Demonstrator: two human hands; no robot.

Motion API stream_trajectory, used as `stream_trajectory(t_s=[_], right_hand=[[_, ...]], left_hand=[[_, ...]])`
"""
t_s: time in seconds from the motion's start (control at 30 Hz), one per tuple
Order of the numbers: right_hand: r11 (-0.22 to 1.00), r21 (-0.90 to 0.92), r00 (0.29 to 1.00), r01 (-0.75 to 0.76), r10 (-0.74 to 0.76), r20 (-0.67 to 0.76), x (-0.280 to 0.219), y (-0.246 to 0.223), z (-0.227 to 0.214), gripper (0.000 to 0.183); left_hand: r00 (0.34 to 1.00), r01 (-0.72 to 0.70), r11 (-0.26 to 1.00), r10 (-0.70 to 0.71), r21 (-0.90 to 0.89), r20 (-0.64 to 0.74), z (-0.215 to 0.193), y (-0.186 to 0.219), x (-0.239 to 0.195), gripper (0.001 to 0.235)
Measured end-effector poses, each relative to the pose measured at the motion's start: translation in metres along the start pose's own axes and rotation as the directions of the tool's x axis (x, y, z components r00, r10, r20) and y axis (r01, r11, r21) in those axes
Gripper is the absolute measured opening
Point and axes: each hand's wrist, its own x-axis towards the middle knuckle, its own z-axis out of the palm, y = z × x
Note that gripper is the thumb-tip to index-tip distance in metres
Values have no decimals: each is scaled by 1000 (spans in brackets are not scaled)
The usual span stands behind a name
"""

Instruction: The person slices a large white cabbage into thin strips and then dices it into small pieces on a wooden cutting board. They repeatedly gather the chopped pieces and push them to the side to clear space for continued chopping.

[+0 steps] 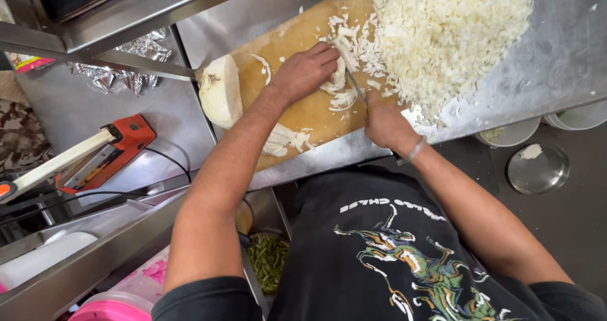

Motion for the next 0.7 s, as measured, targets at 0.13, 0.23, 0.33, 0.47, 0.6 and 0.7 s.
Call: stream_trajectory(t_s=[0.13, 0.23, 0.33, 0.47, 0.6, 0.7], right_hand=[[1000, -8, 1000, 18, -18, 16, 3, -2, -5, 33], [995, 58, 995, 83, -79, -67, 2, 2, 8, 31], [994, -87, 997, -63, 67, 35, 21, 3, 18, 41], [1000, -29, 999, -10, 11, 38, 16, 31, 37, 34], [996, 93, 1000, -17, 18, -15, 25, 61, 14, 50], [993, 46, 994, -106, 107, -2, 5, 74, 5, 42]], left_hand=[[1000, 20, 999, -20, -31, 3, -3, -4, 0, 21], [996, 49, 999, -47, -24, 72, 2, -2, -5, 19], [995, 45, 999, -42, -27, 94, -4, -9, -1, 22], [998, 45, 997, -42, -63, 46, 11, 14, -15, 44], [999, 37, 995, -40, 94, 31, 16, 3, -16, 52], [997, 78, 995, -79, 67, 2, 29, 11, -28, 53]])
